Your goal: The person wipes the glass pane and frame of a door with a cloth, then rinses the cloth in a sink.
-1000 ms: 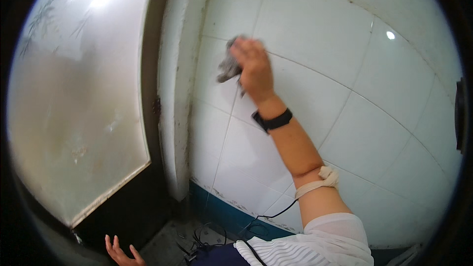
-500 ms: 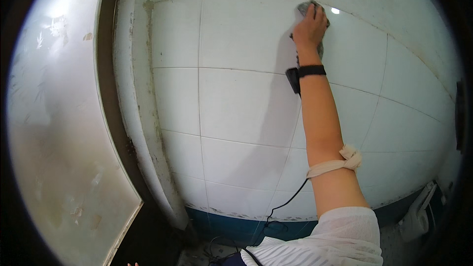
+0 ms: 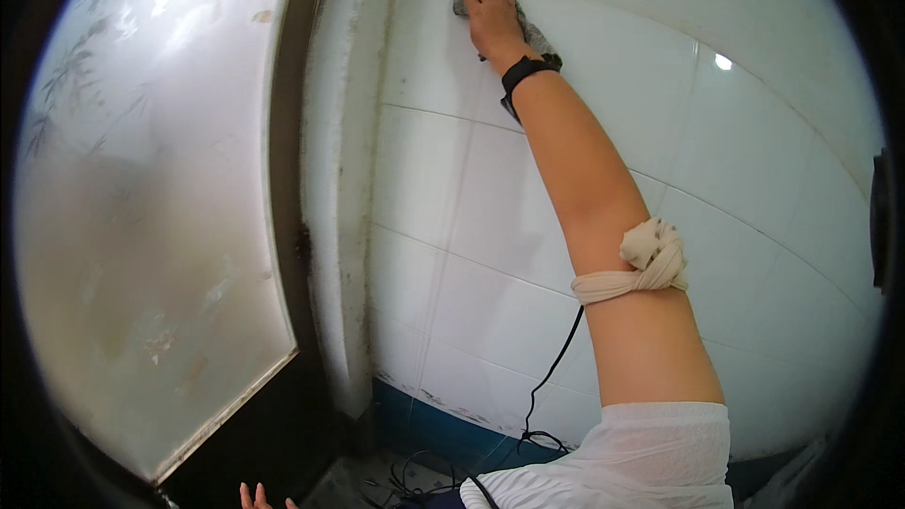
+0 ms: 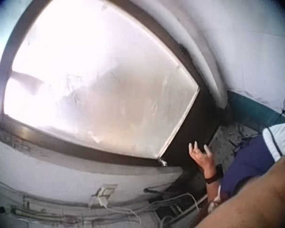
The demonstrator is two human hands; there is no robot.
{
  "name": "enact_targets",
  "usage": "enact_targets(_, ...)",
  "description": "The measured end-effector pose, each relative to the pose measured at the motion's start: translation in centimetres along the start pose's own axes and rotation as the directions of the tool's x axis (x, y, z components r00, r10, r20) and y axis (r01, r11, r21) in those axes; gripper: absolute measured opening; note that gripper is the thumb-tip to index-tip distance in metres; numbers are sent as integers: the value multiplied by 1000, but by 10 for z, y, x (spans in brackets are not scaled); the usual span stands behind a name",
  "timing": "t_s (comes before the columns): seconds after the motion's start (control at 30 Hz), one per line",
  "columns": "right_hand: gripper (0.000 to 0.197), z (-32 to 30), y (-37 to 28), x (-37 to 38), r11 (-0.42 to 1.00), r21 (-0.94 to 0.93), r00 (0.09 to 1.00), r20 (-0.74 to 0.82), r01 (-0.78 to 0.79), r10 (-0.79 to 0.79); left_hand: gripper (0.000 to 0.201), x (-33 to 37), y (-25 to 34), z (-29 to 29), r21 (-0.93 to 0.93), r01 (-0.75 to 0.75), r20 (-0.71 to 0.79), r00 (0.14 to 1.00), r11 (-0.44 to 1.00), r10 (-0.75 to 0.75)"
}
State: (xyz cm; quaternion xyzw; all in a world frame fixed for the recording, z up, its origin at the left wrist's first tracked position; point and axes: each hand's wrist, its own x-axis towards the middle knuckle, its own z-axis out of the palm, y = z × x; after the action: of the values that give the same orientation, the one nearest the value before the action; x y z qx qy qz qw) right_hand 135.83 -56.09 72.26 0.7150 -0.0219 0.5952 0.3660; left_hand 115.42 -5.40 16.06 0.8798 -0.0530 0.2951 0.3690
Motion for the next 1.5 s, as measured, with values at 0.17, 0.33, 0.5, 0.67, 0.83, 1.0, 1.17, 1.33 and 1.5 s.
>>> enact_targets(0.17, 43, 39, -22, 44, 993, -57, 994, 41, 100, -98, 46, -21, -14, -23, 140, 123, -69, 991, 983, -114)
enact_targets(0.33, 34, 53, -54, 41, 974, -150, 985, 69, 169, -160, 45, -33, -12, -24, 208, 163, -97, 985, 964, -146)
enact_targets(0.5, 41, 75, -115, -24, 976, -162, 989, 13, 148, -148, 45, -20, 4, -16, 166, 101, -89, 992, 981, -87)
enact_targets(0.67, 46, 61, -159, -109, 990, 27, 972, 184, 141, -143, 45, -22, 5, -24, 184, 86, -77, 994, 979, -73)
enact_targets(0.83, 46, 44, -202, -190, 989, 110, 963, 240, 98, -122, 45, -43, -9, -44, 199, 124, -128, 987, 972, -100)
enact_targets(1.0, 46, 39, -241, -262, 961, 275, 935, 328, 44, -136, 45, -65, -20, -61, 221, 156, -135, 983, 963, -128)
enact_targets(1.17, 44, 26, -268, -345, 949, 273, 882, 395, 156, -258, 43, -93, -51, -62, 359, 317, -87, 948, 878, -307)
enact_targets(1.33, 33, 15, -256, -400, 837, 485, 623, 580, 252, -524, 46, -65, -20, -75, 248, 133, -145, 984, 959, -99)
enact_targets(1.5, 34, -37, -183, -309, 951, 246, 971, 99, 190, -220, 48, -65, -41, -63, 199, 74, -117, 992, 977, -52)
